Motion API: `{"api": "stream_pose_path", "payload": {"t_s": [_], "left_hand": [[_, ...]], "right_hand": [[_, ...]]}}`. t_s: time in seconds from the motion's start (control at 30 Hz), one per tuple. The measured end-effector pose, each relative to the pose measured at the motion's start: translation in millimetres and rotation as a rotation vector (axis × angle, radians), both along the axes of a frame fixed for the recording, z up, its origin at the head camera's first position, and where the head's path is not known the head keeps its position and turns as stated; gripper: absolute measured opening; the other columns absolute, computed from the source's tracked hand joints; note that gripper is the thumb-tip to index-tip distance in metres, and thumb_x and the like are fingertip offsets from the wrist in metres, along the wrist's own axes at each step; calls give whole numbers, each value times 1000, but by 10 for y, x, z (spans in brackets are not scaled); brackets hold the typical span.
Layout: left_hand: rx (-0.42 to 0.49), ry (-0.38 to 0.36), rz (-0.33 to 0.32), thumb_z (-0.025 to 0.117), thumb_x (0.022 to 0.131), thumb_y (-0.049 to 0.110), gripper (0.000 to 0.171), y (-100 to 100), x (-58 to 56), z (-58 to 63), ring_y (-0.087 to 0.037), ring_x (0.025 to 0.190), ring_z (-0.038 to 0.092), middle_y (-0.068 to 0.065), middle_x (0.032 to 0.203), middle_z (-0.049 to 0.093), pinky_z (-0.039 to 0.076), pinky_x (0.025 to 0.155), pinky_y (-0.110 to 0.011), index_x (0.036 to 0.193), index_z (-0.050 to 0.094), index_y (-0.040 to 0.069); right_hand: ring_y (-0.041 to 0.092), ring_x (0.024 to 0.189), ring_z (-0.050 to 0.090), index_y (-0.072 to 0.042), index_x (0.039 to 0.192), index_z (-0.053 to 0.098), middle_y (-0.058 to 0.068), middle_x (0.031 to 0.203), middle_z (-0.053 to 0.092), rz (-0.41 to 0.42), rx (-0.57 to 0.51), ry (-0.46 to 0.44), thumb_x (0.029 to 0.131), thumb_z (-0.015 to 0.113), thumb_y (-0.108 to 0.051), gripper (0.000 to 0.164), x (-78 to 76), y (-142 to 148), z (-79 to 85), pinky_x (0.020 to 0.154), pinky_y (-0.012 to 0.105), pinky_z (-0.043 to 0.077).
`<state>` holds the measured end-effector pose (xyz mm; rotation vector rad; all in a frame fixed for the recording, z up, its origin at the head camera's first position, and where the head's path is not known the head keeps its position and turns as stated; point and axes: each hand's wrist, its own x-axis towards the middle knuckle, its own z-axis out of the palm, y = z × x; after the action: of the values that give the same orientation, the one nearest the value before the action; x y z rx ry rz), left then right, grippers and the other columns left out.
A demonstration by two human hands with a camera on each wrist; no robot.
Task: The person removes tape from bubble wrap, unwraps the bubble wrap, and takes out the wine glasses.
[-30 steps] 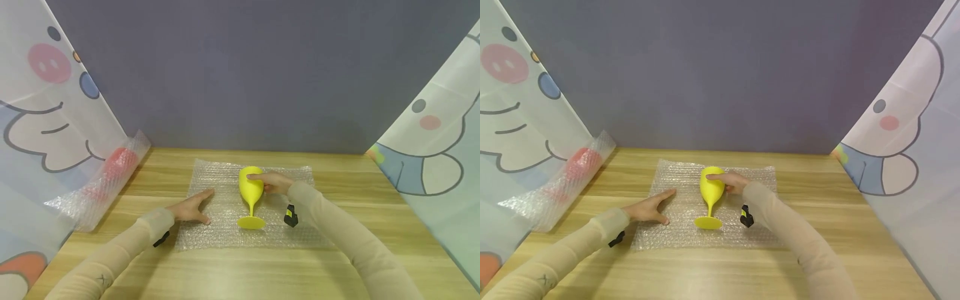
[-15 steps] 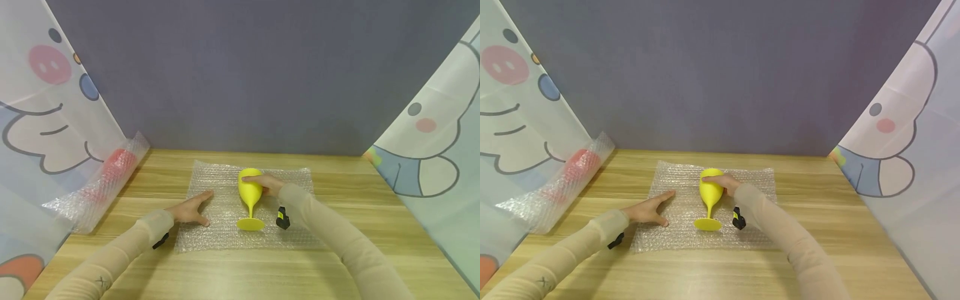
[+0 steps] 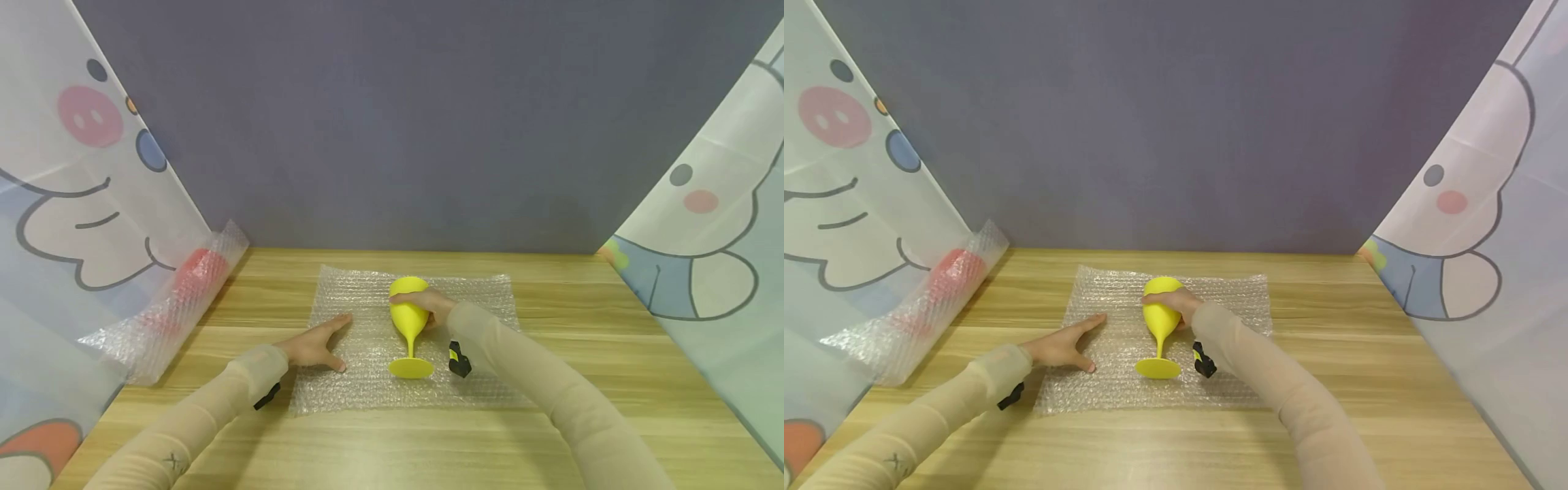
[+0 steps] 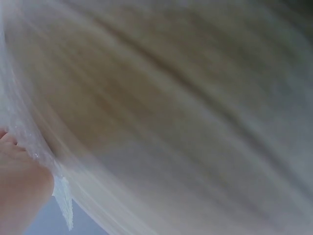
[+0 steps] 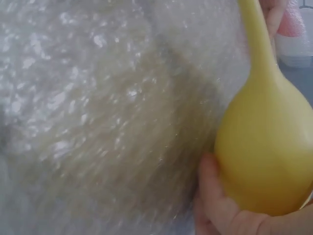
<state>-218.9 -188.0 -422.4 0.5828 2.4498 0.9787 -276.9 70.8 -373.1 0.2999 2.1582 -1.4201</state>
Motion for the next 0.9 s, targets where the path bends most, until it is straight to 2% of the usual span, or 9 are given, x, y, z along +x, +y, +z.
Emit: {"api": "stream_pose_path", "payload": {"t_s": [0.27, 0.47, 0.6, 0.73, 0.9], "left_hand": [[21, -8, 1, 79, 66, 27, 106, 8, -11, 9, -31, 142, 3, -9, 155, 6, 4, 113, -54, 147, 13, 8], [0, 19, -11, 78, 67, 30, 105, -20, -20, -26, -31, 142, 4, -9, 155, 6, 5, 114, -53, 147, 14, 8], [11, 25, -19, 78, 67, 29, 105, -8, -17, 2, -33, 141, 4, -11, 154, 6, 5, 113, -54, 147, 14, 6], [10, 16, -18, 78, 68, 27, 104, -7, -8, 37, -32, 141, 3, -10, 155, 5, 5, 113, -55, 147, 14, 6], [11, 10, -16, 78, 68, 27, 104, -6, 8, 21, -31, 142, 3, -10, 155, 5, 5, 113, -53, 147, 13, 6]], "right_hand": [[25, 92, 58, -2, 127, 38, 14, 108, 54, -33, 13, 32, 68, 76, -42, 81, 50, -3, 9, 73, 35, 56], [24, 90, 57, -3, 125, 39, 14, 107, 53, -6, -14, 8, 68, 75, -44, 79, 40, 25, -5, 71, 34, 55], [24, 90, 57, -4, 123, 42, 12, 108, 54, 16, -19, 8, 69, 73, -45, 75, 31, 47, 0, 72, 33, 55], [23, 90, 57, -4, 123, 42, 12, 108, 54, 15, -35, 7, 71, 72, -45, 73, 45, 52, 18, 73, 33, 55], [24, 89, 58, -3, 122, 43, 13, 108, 55, 2, -62, 3, 71, 72, -45, 72, 46, 78, -23, 73, 34, 55]]}}
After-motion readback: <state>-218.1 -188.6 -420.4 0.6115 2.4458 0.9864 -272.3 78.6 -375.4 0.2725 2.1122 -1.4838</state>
